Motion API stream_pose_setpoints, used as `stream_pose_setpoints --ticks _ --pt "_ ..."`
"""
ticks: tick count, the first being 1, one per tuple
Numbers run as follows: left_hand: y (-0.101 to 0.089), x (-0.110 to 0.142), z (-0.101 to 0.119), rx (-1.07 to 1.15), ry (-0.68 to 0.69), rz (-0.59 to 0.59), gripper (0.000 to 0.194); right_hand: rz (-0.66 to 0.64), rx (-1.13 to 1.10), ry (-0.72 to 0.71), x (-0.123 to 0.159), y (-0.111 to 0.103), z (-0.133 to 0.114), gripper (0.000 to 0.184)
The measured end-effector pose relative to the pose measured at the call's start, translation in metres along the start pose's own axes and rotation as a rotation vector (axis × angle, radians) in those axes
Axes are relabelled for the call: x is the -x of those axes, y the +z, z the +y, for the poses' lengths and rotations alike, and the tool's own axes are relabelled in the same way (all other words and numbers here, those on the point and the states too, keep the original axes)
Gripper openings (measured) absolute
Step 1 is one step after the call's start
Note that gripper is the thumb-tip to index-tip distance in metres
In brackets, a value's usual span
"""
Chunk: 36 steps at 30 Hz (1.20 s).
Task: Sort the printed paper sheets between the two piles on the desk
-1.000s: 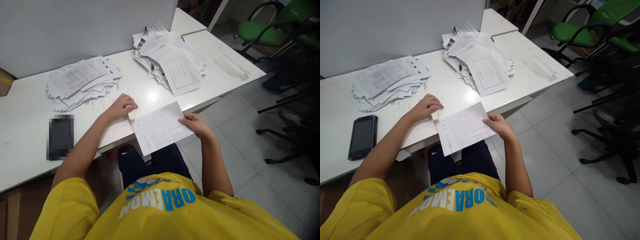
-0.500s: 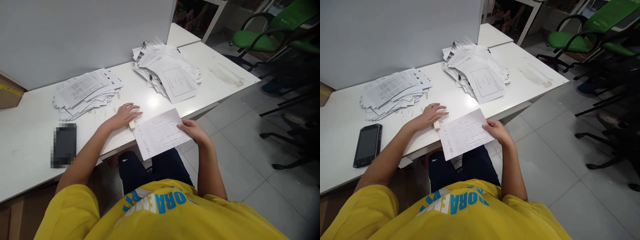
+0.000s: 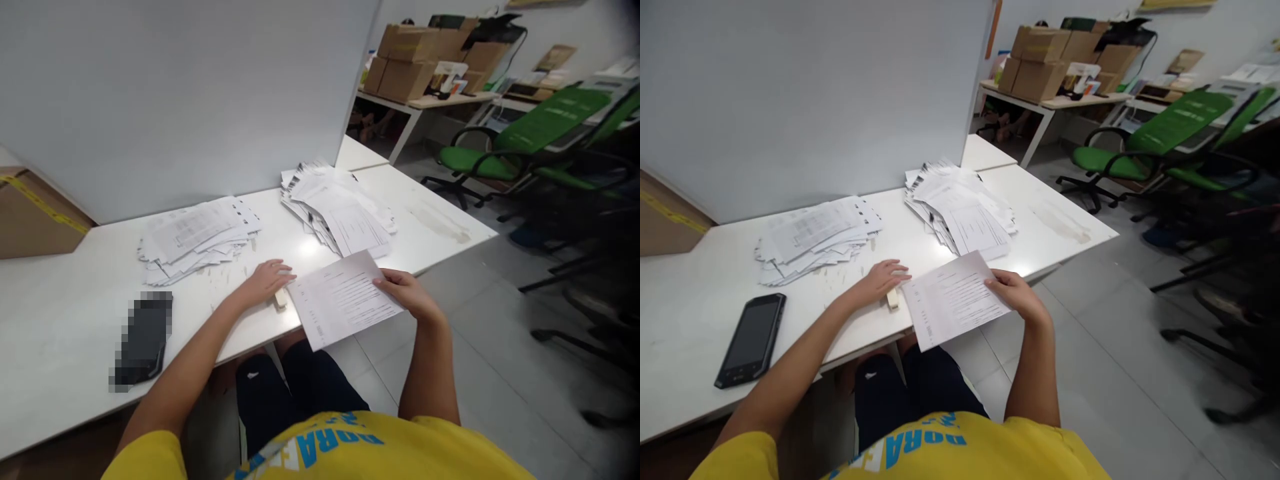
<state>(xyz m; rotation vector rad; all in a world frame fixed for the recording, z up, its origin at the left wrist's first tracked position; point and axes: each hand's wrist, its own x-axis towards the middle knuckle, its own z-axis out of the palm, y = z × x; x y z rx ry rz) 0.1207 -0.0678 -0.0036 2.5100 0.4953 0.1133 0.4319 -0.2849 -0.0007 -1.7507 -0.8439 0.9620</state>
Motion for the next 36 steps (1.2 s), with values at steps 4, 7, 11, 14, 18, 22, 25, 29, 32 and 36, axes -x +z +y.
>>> stream_pose_setpoints --ticks 4,7,11,14,18,22,25,29,32,36 --pt "0.003 0.007 -0.002 0.058 -0.006 0.069 0.058 0.271 -0.160 -0.127 -0.079 0.003 -0.004 0.042" --pt "0.007 0.008 -0.003 0.094 0.014 0.108 0.058 0.555 -0.195 -0.229 -0.128 0.021 0.001 0.046" --pt "0.016 0.006 -0.007 0.094 0.059 0.200 0.063 0.887 -0.099 -0.210 -0.141 0.037 0.016 0.058" --pt "0.015 0.009 -0.018 0.092 -0.009 0.392 0.058 0.827 -0.111 -0.217 -0.132 0.036 0.022 0.065" --pt "-0.001 0.026 -0.041 -0.154 -0.324 0.625 0.046 0.625 -0.024 -0.184 -0.121 0.033 0.018 0.079" --pt "-0.013 0.040 -0.059 -0.303 -0.769 0.759 0.063 0.730 0.164 -0.178 -0.115 0.032 0.013 0.080" --pt "-0.012 0.040 -0.063 -0.285 -0.934 0.774 0.071 0.862 0.259 -0.094 -0.117 0.034 0.011 0.081" --pt "-0.011 0.037 -0.061 -0.334 -0.935 0.823 0.060 0.899 0.257 -0.162 -0.124 0.037 0.018 0.078" --pt "-0.018 0.041 -0.065 -0.385 -0.924 0.915 0.054 0.901 0.226 -0.206 -0.132 0.039 0.025 0.072" --pt "-0.031 0.055 -0.085 -0.409 -0.920 0.971 0.066 0.895 0.232 -0.278 -0.140 0.041 0.030 0.072"
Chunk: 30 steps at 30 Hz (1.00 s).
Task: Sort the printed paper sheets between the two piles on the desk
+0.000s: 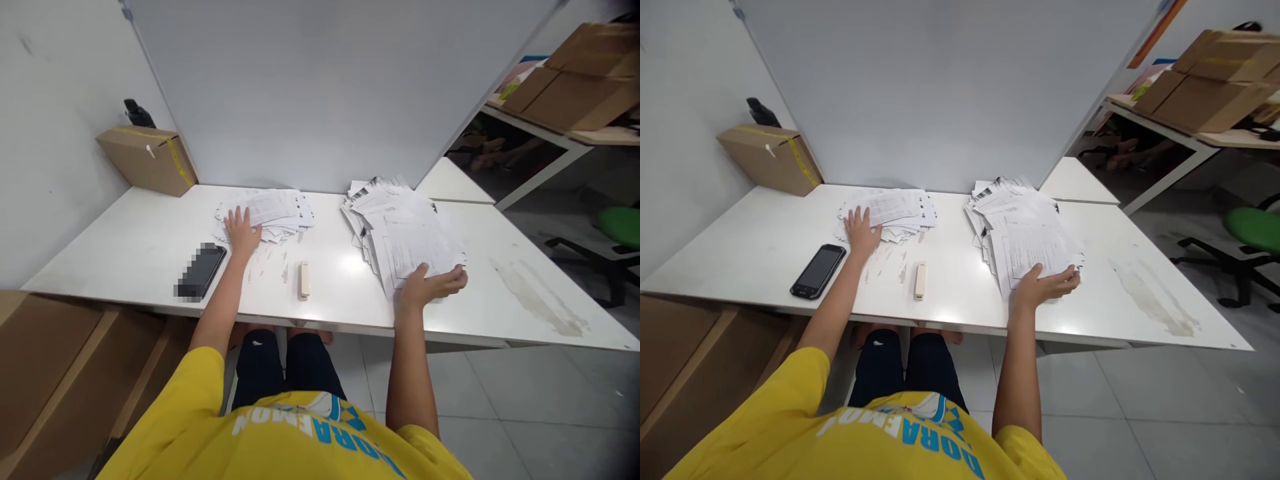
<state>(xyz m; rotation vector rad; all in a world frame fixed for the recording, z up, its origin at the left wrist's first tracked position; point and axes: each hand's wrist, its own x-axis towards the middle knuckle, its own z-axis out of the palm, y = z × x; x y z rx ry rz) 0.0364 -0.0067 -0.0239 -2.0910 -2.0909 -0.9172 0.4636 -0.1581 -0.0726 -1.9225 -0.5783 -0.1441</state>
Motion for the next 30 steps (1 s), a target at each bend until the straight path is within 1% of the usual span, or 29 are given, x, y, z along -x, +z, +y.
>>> stream_pose_setpoints --ticks 1,2,4,6,9,11,13,15,17,19,20,21,23,25,26,27,28,29,30 --pt "0.001 -0.004 -0.006 -0.002 -0.029 -0.040 0.070 -0.008 -0.003 -0.012 -0.001 0.001 0.000 0.072" --pt "0.003 -0.007 -0.012 -0.011 -0.044 -0.084 0.071 -0.018 -0.006 -0.019 -0.001 0.003 -0.001 0.072" --pt "0.007 -0.013 -0.023 -0.010 0.017 -0.111 0.062 -0.029 -0.016 -0.025 -0.001 0.005 -0.003 0.073" --pt "0.010 -0.017 -0.030 0.015 0.102 -0.108 0.050 -0.023 -0.032 -0.028 -0.002 0.007 -0.005 0.073" --pt "0.013 -0.019 -0.036 0.066 0.175 -0.102 0.045 0.004 -0.054 -0.037 -0.001 0.008 -0.005 0.073" --pt "0.014 -0.016 -0.036 0.100 0.207 -0.096 0.045 0.017 -0.065 -0.049 0.000 0.009 -0.004 0.072" --pt "0.015 -0.011 -0.032 0.138 0.261 -0.081 0.045 0.028 -0.079 -0.089 0.002 0.009 -0.004 0.070" --pt "0.016 -0.004 -0.024 0.168 0.344 -0.075 0.045 0.037 -0.109 -0.173 0.005 0.009 -0.006 0.067" --pt "0.018 0.002 -0.016 0.195 0.443 -0.088 0.043 0.024 -0.152 -0.287 0.011 0.011 -0.009 0.062" --pt "0.019 0.005 -0.010 0.218 0.536 -0.113 0.041 -0.049 -0.201 -0.413 0.019 0.016 -0.016 0.057" --pt "0.019 0.006 -0.008 0.228 0.574 -0.120 0.040 -0.119 -0.219 -0.482 0.024 0.020 -0.020 0.054" --pt "0.020 0.007 -0.007 0.235 0.606 -0.119 0.040 -0.212 -0.229 -0.553 0.030 0.025 -0.025 0.050" --pt "0.020 0.008 -0.006 0.237 0.667 -0.099 0.040 -0.443 -0.215 -0.695 0.043 0.037 -0.038 0.046" --pt "0.020 0.009 -0.005 0.229 0.727 -0.060 0.038 -0.658 -0.153 -0.822 0.055 0.052 -0.053 0.048" --pt "0.020 0.009 -0.004 0.225 0.755 -0.040 0.037 -0.727 -0.112 -0.876 0.061 0.060 -0.061 0.053" --pt "0.020 0.010 -0.004 0.224 0.778 -0.024 0.035 -0.764 -0.070 -0.920 0.065 0.069 -0.069 0.058" --pt "0.020 0.012 -0.002 0.226 0.793 -0.012 0.033 -0.773 -0.030 -0.952 0.069 0.077 -0.076 0.061" --pt "0.020 0.013 -0.001 0.233 0.801 -0.006 0.032 -0.765 0.004 -0.978 0.071 0.085 -0.082 0.061" --pt "0.019 0.014 -0.001 0.243 0.800 -0.005 0.032 -0.748 0.030 -1.000 0.072 0.092 -0.088 0.057"
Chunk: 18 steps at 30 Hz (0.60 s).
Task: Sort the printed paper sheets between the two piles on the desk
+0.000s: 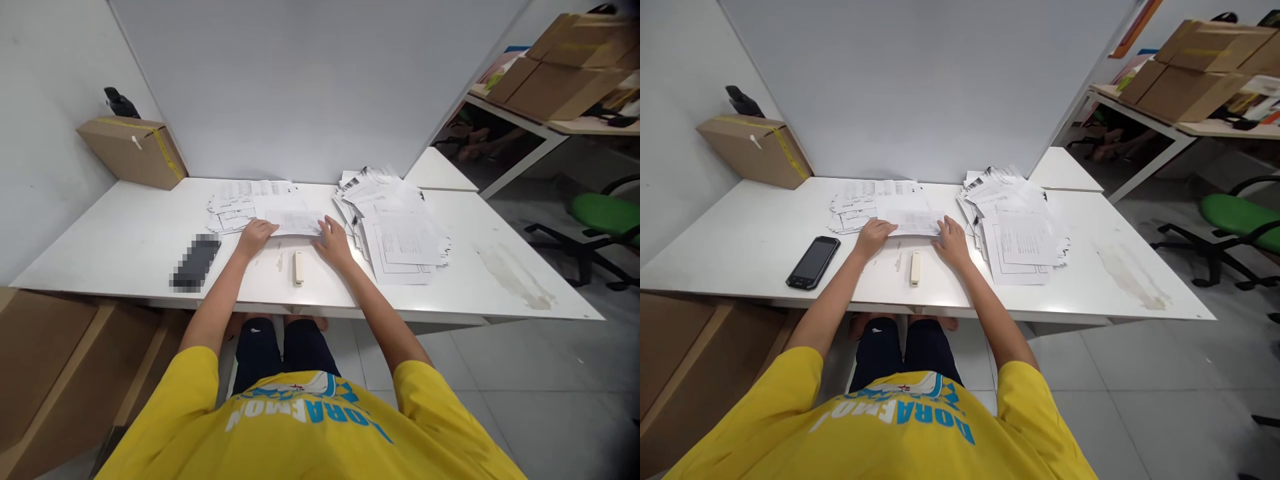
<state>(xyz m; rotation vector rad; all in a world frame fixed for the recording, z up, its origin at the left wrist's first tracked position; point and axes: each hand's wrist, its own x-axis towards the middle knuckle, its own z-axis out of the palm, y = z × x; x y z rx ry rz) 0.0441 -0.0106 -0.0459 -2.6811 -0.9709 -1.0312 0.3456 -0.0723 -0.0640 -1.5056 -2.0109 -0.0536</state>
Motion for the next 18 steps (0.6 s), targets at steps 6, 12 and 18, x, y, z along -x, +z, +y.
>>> stream_pose_setpoints --ticks 6,12,18 --pt "-0.003 0.001 0.000 0.010 -0.077 0.006 0.025 0.014 0.059 -0.067 -0.021 0.011 0.005 0.029" --pt "-0.003 -0.003 -0.002 0.053 -0.251 0.009 0.030 0.016 -0.008 -0.002 -0.018 0.009 0.009 0.034" --pt "-0.008 -0.001 0.003 0.249 -0.458 0.048 0.062 0.002 -0.083 0.060 -0.019 0.007 0.011 0.040"
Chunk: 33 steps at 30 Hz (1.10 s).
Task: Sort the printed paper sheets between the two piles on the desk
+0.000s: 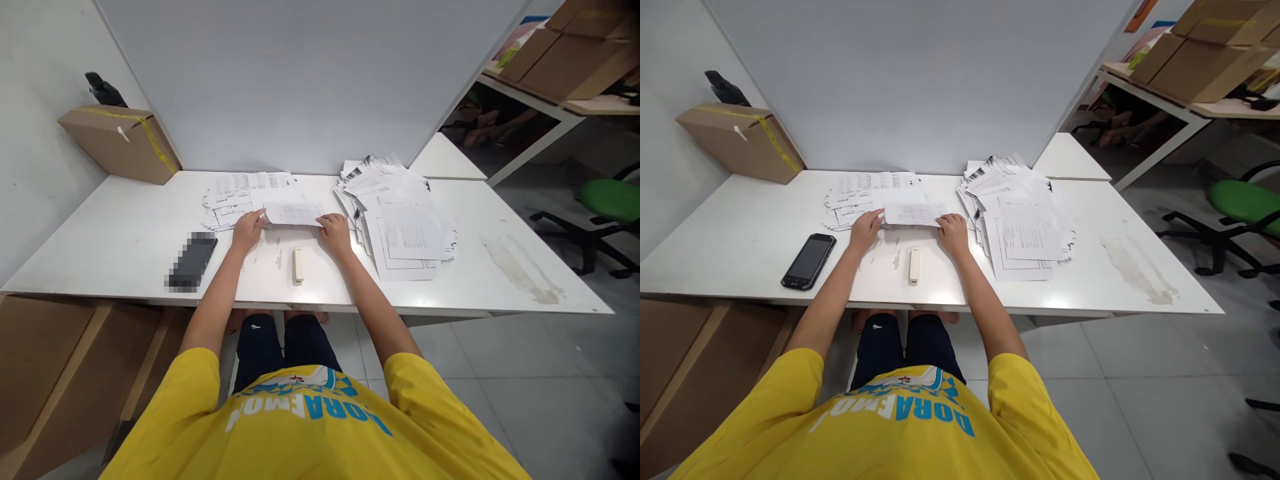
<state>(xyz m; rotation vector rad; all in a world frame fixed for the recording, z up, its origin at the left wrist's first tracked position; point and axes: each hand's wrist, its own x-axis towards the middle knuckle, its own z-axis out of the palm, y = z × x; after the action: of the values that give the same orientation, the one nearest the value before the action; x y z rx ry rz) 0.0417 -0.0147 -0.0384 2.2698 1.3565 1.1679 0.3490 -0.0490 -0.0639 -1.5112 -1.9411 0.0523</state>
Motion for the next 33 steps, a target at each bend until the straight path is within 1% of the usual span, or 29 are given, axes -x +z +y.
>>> stream_pose_setpoints --ticks 3,5,7,10,12,14,19,23,25,27,29,33 --pt "0.005 0.003 0.009 0.245 -0.056 -0.029 0.068 -0.012 -0.001 0.004 -0.001 0.000 0.000 0.041" --pt "0.012 0.004 0.017 0.424 -0.095 -0.001 0.069 -0.030 0.014 -0.001 -0.002 0.000 -0.002 0.042" --pt "0.021 0.003 0.024 0.507 -0.134 0.046 0.063 -0.056 0.035 0.001 -0.003 -0.001 -0.005 0.041" --pt "0.033 0.000 0.031 0.435 -0.188 0.100 0.033 -0.066 0.043 0.023 -0.007 0.001 -0.007 0.038" --pt "0.036 -0.001 0.032 0.387 -0.206 0.105 0.021 -0.052 0.005 0.031 -0.008 0.004 -0.005 0.038" --pt "0.036 0.000 0.032 0.382 -0.210 0.111 0.020 -0.056 -0.078 0.039 -0.010 0.006 0.000 0.042" --pt "0.033 0.002 0.033 0.433 -0.184 0.136 0.017 -0.133 -0.349 0.130 -0.010 0.007 0.010 0.064" --pt "0.033 0.002 0.035 0.501 -0.200 0.172 0.009 -0.207 -0.486 0.106 -0.010 0.003 0.010 0.075" --pt "0.031 0.001 0.035 0.505 -0.211 0.191 0.005 -0.218 -0.528 0.106 -0.009 0.003 0.010 0.084" --pt "0.030 0.001 0.034 0.502 -0.223 0.211 0.007 -0.205 -0.587 0.128 -0.009 0.004 0.012 0.094" --pt "0.029 0.001 0.034 0.505 -0.223 0.214 0.010 -0.180 -0.689 0.191 -0.007 0.007 0.015 0.100" --pt "0.029 0.002 0.033 0.520 -0.201 0.178 0.015 -0.098 -0.866 0.369 -0.004 0.013 0.018 0.103"
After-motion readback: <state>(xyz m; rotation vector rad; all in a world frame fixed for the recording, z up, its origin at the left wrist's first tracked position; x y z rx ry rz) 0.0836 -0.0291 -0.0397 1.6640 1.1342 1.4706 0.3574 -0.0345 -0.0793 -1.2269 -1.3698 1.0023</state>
